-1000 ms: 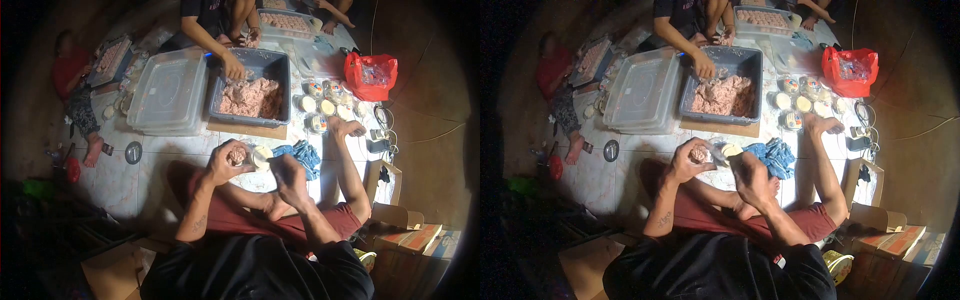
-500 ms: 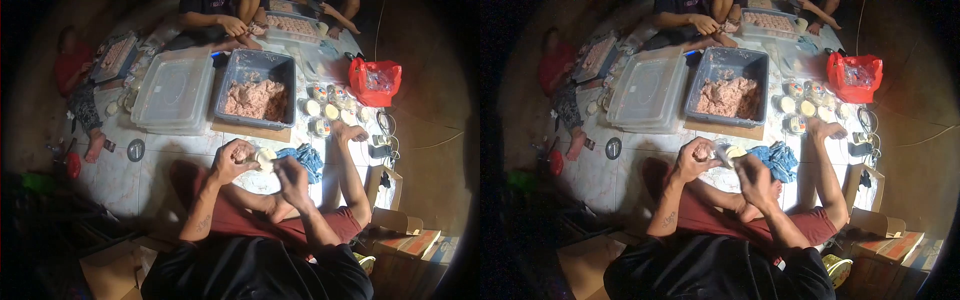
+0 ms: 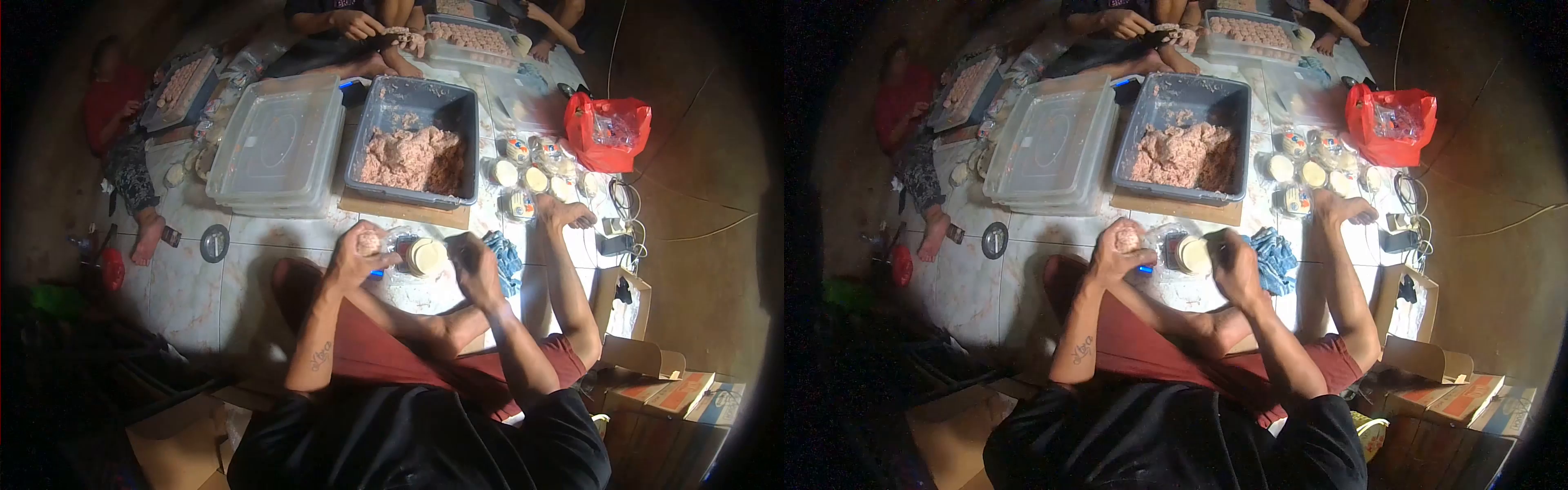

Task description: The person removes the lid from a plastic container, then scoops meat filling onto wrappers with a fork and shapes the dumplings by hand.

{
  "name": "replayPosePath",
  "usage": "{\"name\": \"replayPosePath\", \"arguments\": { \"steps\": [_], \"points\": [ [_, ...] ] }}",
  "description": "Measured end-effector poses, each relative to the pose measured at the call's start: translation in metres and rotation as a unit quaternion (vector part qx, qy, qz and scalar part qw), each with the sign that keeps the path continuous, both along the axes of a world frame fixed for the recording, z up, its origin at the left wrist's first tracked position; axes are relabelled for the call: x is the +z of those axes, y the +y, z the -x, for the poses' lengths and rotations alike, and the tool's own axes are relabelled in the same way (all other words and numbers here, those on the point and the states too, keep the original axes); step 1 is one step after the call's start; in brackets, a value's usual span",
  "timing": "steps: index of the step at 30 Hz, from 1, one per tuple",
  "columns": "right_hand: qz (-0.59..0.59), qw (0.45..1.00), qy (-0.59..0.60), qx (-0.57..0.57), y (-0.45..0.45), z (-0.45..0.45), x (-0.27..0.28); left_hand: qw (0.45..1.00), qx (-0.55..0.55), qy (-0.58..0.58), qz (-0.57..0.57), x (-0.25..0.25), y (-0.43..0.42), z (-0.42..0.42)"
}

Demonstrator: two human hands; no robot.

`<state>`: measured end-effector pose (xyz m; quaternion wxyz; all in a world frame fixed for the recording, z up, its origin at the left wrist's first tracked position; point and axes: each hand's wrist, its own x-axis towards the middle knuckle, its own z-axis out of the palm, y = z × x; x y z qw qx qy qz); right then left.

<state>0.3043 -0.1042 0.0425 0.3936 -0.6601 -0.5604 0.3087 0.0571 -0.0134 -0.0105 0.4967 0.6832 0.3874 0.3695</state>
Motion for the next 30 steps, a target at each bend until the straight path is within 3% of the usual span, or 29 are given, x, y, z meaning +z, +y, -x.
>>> {"name": "replayPosePath", "arguments": {
  "steps": [2,3,5,9,11,12,16,21,24,30],
  "points": [
    [-0.008,0.997,-0.076,-0.017,0.018,-0.023,-0.033,0.989,0.030,-0.035,0.143,0.009,0.001,0.013],
    [-0.023,0.993,-0.116,-0.010,0.027,-0.036,-0.061,0.996,0.037,-0.042,0.063,-0.010,0.008,0.018],
    [-0.033,0.988,-0.153,0.012,0.040,-0.054,-0.093,0.994,0.089,-0.054,0.022,-0.028,0.017,0.018],
    [-0.095,0.980,-0.145,0.099,0.053,-0.058,-0.105,0.966,0.124,-0.176,0.143,-0.046,0.052,0.019],
    [0.000,0.998,-0.053,-0.024,0.052,-0.049,-0.100,0.925,0.197,-0.193,0.262,-0.036,0.065,0.019],
    [-0.083,0.993,-0.058,-0.058,0.055,-0.042,-0.102,0.918,0.203,-0.207,0.269,-0.039,0.070,0.016],
    [-0.109,0.968,0.038,-0.225,0.081,-0.049,-0.113,0.871,0.140,-0.357,0.307,-0.057,0.082,0.005],
    [-0.120,0.978,0.026,-0.167,0.104,-0.077,-0.136,0.798,0.095,-0.461,0.375,-0.062,0.089,0.010],
    [-0.086,0.976,0.101,-0.175,0.107,-0.084,-0.140,0.757,0.059,-0.510,0.405,-0.070,0.091,0.007],
    [-0.067,0.974,0.143,-0.161,0.108,-0.075,-0.123,0.762,0.079,-0.506,0.397,-0.064,0.085,0.002]
  ]
}}
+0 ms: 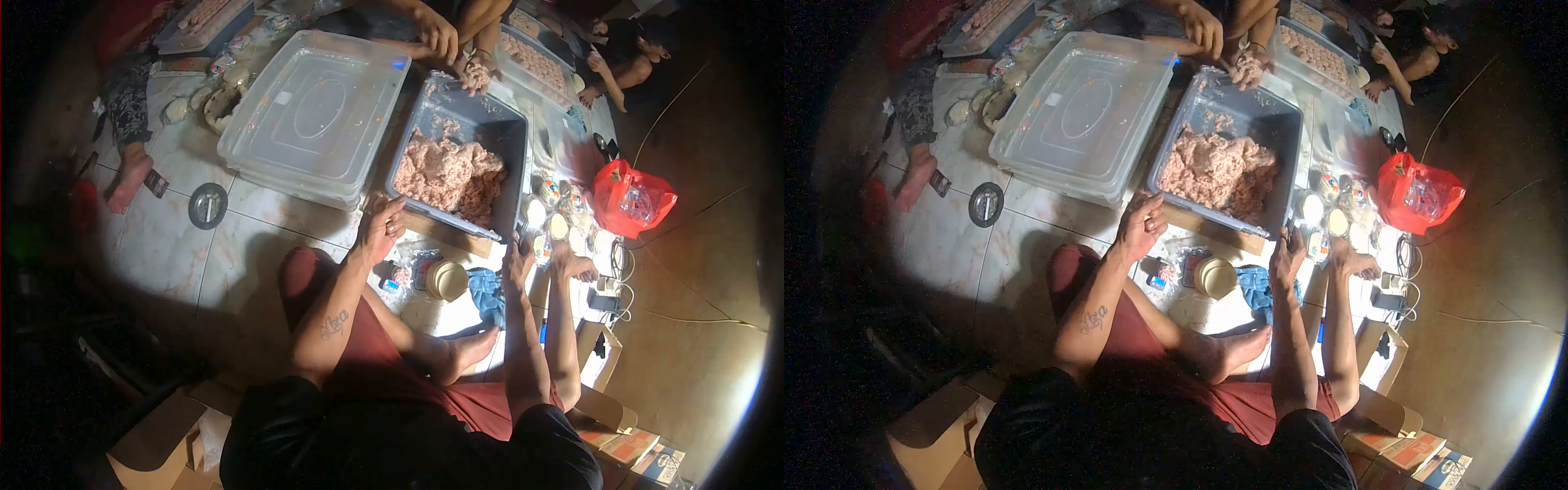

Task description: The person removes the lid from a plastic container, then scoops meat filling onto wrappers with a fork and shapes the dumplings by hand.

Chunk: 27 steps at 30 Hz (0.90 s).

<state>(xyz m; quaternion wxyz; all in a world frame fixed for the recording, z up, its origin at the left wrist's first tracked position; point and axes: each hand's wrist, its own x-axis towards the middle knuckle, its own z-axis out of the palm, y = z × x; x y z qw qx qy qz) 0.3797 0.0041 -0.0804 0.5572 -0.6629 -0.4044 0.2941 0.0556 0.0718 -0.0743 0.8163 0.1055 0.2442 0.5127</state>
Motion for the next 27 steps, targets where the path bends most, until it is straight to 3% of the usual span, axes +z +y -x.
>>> {"name": "replayPosePath", "arguments": {
  "steps": [5,7,8,9,10,11,14,16,17,19,21,22,23,25,27],
  "points": [
    [-0.020,1.000,0.000,-0.006,0.003,0.017,0.001,0.999,0.017,0.034,0.006,0.002,-0.003,0.005],
    [0.005,0.998,-0.066,0.009,0.001,0.024,0.014,0.997,-0.004,0.077,-0.023,-0.002,-0.009,0.008],
    [-0.020,0.994,-0.107,-0.018,-0.005,0.030,0.015,0.976,0.097,0.184,-0.062,-0.005,-0.017,-0.001],
    [-0.043,0.987,-0.148,-0.046,-0.010,0.036,0.018,0.896,0.065,0.408,-0.164,-0.014,-0.023,0.005],
    [-0.055,0.986,-0.155,-0.032,-0.020,0.031,0.013,0.752,0.053,0.614,-0.233,-0.022,-0.028,0.011],
    [-0.068,0.985,-0.159,-0.016,-0.029,0.025,0.005,0.790,-0.028,0.559,-0.249,-0.036,-0.031,0.014],
    [0.107,0.969,-0.220,-0.022,-0.063,0.028,-0.018,0.742,-0.086,0.601,-0.285,-0.018,-0.039,0.007],
    [0.154,0.962,-0.225,0.005,-0.073,0.029,-0.037,0.748,0.112,0.523,-0.393,0.000,-0.045,-0.009],
    [0.143,0.953,-0.264,0.042,-0.071,0.026,-0.047,0.745,0.113,0.525,-0.395,0.002,-0.046,-0.007],
    [0.123,0.942,-0.301,0.081,-0.063,0.023,-0.046,0.746,-0.101,0.575,-0.320,0.005,-0.043,-0.002],
    [0.112,0.898,-0.389,0.170,-0.062,0.021,-0.036,0.722,-0.130,0.605,-0.310,0.005,-0.040,0.002],
    [0.086,0.872,-0.468,0.117,-0.064,0.028,-0.025,0.757,-0.068,0.556,-0.335,0.006,-0.045,0.001],
    [0.083,0.871,-0.467,0.125,-0.061,0.033,-0.015,0.787,-0.008,0.504,-0.355,0.006,-0.049,0.002],
    [-0.007,0.903,-0.416,0.103,-0.059,0.066,0.035,0.855,-0.070,0.398,-0.325,-0.018,-0.044,0.007],
    [0.095,0.938,-0.274,0.190,-0.052,0.114,0.087,0.905,-0.129,0.328,-0.240,0.005,-0.046,0.015]
  ]
}}
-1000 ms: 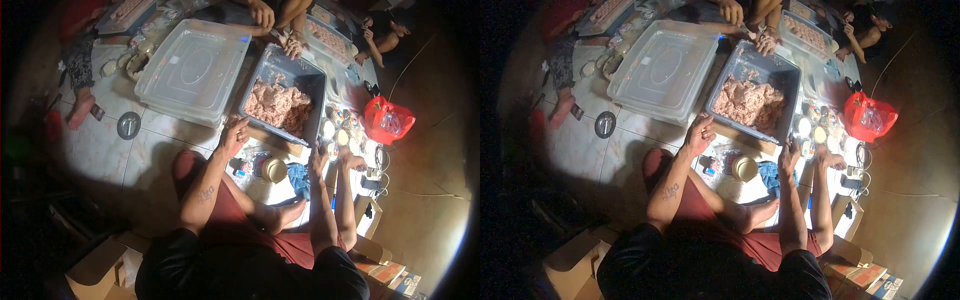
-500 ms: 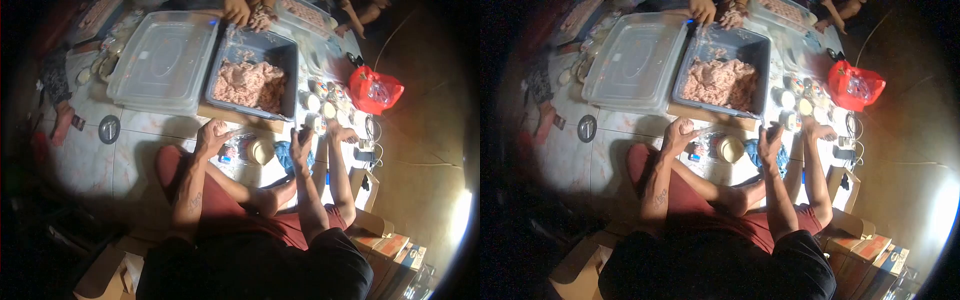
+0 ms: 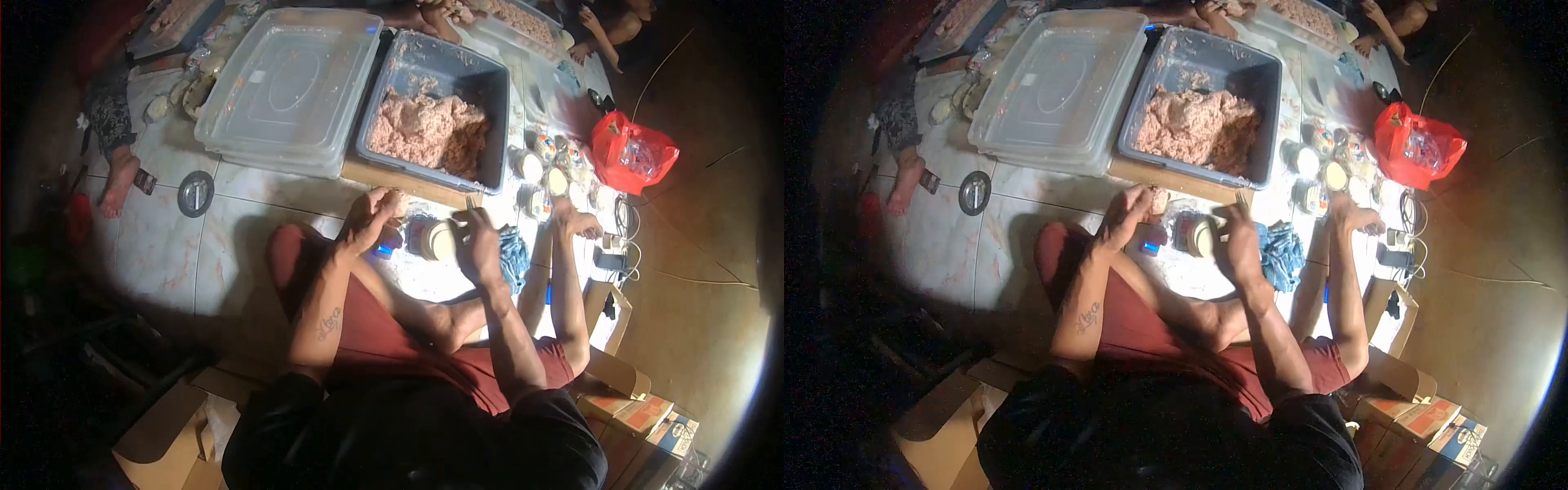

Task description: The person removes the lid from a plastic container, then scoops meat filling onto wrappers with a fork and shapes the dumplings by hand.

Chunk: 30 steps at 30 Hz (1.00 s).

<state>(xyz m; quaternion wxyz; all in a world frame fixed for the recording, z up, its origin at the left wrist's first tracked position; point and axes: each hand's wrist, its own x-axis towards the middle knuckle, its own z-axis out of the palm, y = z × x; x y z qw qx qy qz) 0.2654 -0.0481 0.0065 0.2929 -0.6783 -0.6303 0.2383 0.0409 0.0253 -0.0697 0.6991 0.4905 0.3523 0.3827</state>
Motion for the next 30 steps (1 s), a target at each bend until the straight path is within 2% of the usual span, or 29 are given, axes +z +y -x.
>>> {"name": "replayPosePath", "arguments": {
  "steps": [1,2,3,4,6,8,9,10,12,13,15,16,18,19,21,24,27,28,29,30],
  "points": [
    [0.026,0.999,-0.029,0.035,0.002,0.015,-0.003,0.998,0.016,0.042,-0.042,0.002,0.001,0.002],
    [0.037,0.985,-0.106,0.128,0.001,0.020,-0.017,0.998,0.014,0.042,-0.041,0.004,0.000,0.000],
    [0.012,0.959,-0.185,0.214,0.002,0.026,-0.053,0.998,0.043,0.039,-0.027,0.006,0.001,-0.001],
    [0.224,0.950,-0.155,0.154,0.003,0.052,-0.037,0.996,0.075,0.037,-0.014,0.007,0.003,0.000],
    [0.150,0.938,-0.239,0.200,-0.004,0.068,-0.075,0.989,0.110,0.100,-0.009,-0.007,0.008,0.005],
    [-0.059,0.919,-0.316,0.227,-0.010,0.062,-0.145,0.974,0.143,0.167,-0.046,-0.024,0.013,0.008],
    [0.002,0.933,-0.249,0.260,-0.008,0.051,-0.178,0.984,0.132,0.123,0.010,-0.005,0.010,0.010],
    [0.021,0.926,-0.249,0.282,-0.003,0.064,-0.111,0.984,0.133,0.120,0.010,-0.004,0.010,0.013],
    [-0.134,0.929,-0.170,0.299,0.010,0.053,-0.082,0.976,0.153,0.150,0.032,-0.012,0.012,0.016],
    [-0.029,0.955,-0.013,0.296,0.023,0.044,-0.048,0.966,0.197,0.168,-0.014,-0.023,0.010,0.009],
    [0.047,0.949,0.110,0.293,0.052,0.054,0.040,0.955,0.142,0.261,-0.009,-0.008,0.021,0.017],
    [0.012,0.950,0.077,0.302,0.071,0.064,0.077,0.948,0.159,0.275,-0.026,-0.012,0.022,0.011],
    [-0.096,0.913,-0.014,0.397,0.119,0.085,0.117,0.949,0.150,0.274,-0.036,-0.021,0.026,0.001],
    [-0.088,0.908,-0.022,0.408,0.138,0.102,0.130,0.953,0.139,0.261,-0.068,-0.026,0.027,-0.002],
    [-0.107,0.882,-0.041,0.456,0.177,0.135,0.124,0.960,0.119,0.248,-0.061,-0.021,0.026,-0.001],
    [-0.181,0.794,-0.115,0.569,0.244,0.160,0.047,0.967,0.101,0.222,-0.068,-0.021,0.026,0.001],
    [-0.131,0.787,-0.094,0.595,0.260,0.162,0.012,0.968,0.100,0.227,-0.038,-0.034,0.025,0.000],
    [-0.108,0.781,-0.085,0.609,0.264,0.164,0.004,0.968,0.100,0.227,-0.036,-0.051,0.022,-0.009],
    [-0.085,0.773,-0.076,0.624,0.267,0.166,-0.001,0.971,0.179,0.128,-0.088,-0.082,0.019,-0.025],
    [-0.072,0.769,-0.072,0.632,0.271,0.172,-0.003,0.966,0.221,0.076,-0.111,-0.083,0.019,-0.025]
  ]
}}
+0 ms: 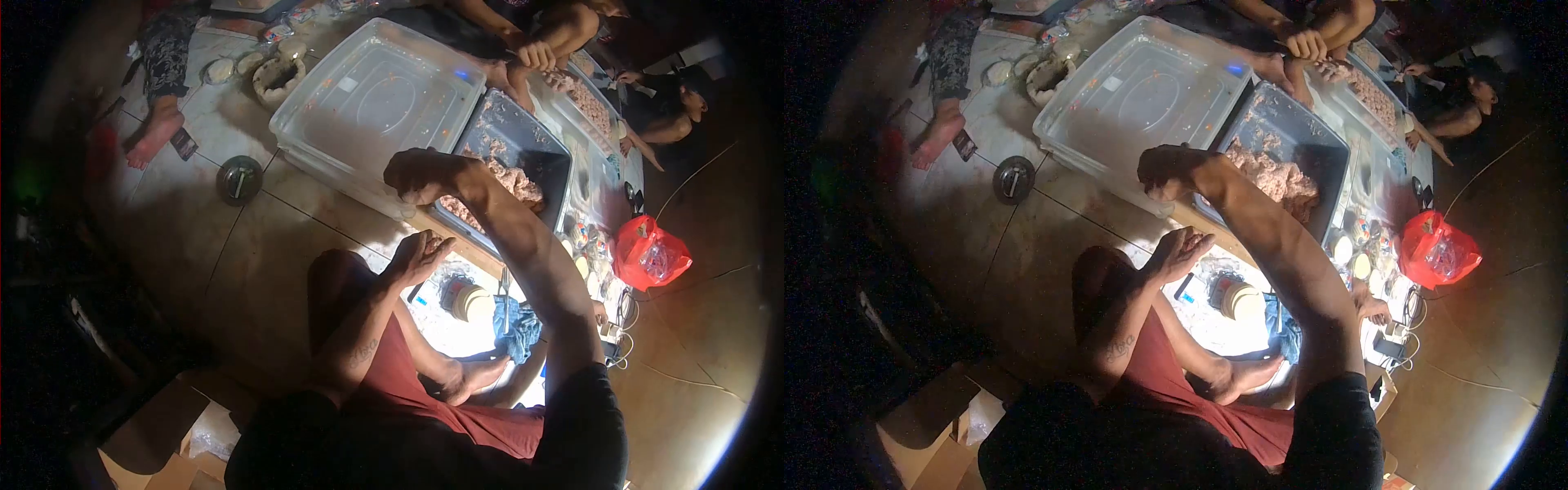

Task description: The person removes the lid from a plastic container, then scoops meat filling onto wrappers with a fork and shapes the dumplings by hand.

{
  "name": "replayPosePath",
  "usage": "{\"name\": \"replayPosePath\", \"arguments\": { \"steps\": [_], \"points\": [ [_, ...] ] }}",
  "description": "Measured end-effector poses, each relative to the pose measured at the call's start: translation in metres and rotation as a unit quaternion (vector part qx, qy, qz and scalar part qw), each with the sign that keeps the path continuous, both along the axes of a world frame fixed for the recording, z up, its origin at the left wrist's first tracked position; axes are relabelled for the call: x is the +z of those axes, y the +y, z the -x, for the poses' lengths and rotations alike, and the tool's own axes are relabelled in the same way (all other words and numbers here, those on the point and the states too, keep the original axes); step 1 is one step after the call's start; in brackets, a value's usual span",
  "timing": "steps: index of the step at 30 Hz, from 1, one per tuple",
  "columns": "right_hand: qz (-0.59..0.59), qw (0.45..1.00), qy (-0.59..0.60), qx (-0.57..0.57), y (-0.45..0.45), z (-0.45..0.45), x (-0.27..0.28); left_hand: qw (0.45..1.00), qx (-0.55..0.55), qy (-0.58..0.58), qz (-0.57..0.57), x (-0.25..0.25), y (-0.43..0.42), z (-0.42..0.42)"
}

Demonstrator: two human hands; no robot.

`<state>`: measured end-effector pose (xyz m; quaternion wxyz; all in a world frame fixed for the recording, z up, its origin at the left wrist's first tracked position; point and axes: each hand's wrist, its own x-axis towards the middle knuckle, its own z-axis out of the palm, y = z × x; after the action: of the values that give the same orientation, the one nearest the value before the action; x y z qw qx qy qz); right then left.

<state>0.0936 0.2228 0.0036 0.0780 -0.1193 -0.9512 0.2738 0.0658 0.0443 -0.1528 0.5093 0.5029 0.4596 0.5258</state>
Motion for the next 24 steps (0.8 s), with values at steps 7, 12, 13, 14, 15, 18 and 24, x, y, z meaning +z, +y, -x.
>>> {"name": "replayPosePath", "arguments": {
  "steps": [7,12,13,14,15,18,24],
  "points": [
    [0.108,0.990,-0.001,-0.094,-0.040,-0.021,0.064,0.977,-0.151,-0.003,0.148,0.065,0.008,0.035],
    [-0.014,0.902,-0.161,-0.400,-0.127,-0.075,0.122,0.936,-0.191,-0.252,0.157,0.064,0.003,0.034],
    [-0.075,0.897,-0.178,-0.397,-0.143,-0.085,0.098,0.911,-0.208,-0.314,0.168,0.068,0.002,0.033],
    [-0.136,0.889,-0.194,-0.393,-0.157,-0.096,0.075,0.882,-0.225,-0.374,0.178,0.074,0.002,0.031],
    [-0.103,0.876,-0.192,-0.430,-0.173,-0.087,0.076,0.889,-0.203,-0.365,0.187,0.081,-0.005,0.031],
    [-0.052,0.906,-0.079,-0.413,-0.171,-0.103,0.038,0.849,-0.260,-0.440,0.134,0.090,-0.009,0.038],
    [0.015,0.949,0.086,-0.304,-0.114,-0.072,0.113,0.913,-0.198,-0.295,0.202,0.091,-0.003,0.040]
  ]
}}
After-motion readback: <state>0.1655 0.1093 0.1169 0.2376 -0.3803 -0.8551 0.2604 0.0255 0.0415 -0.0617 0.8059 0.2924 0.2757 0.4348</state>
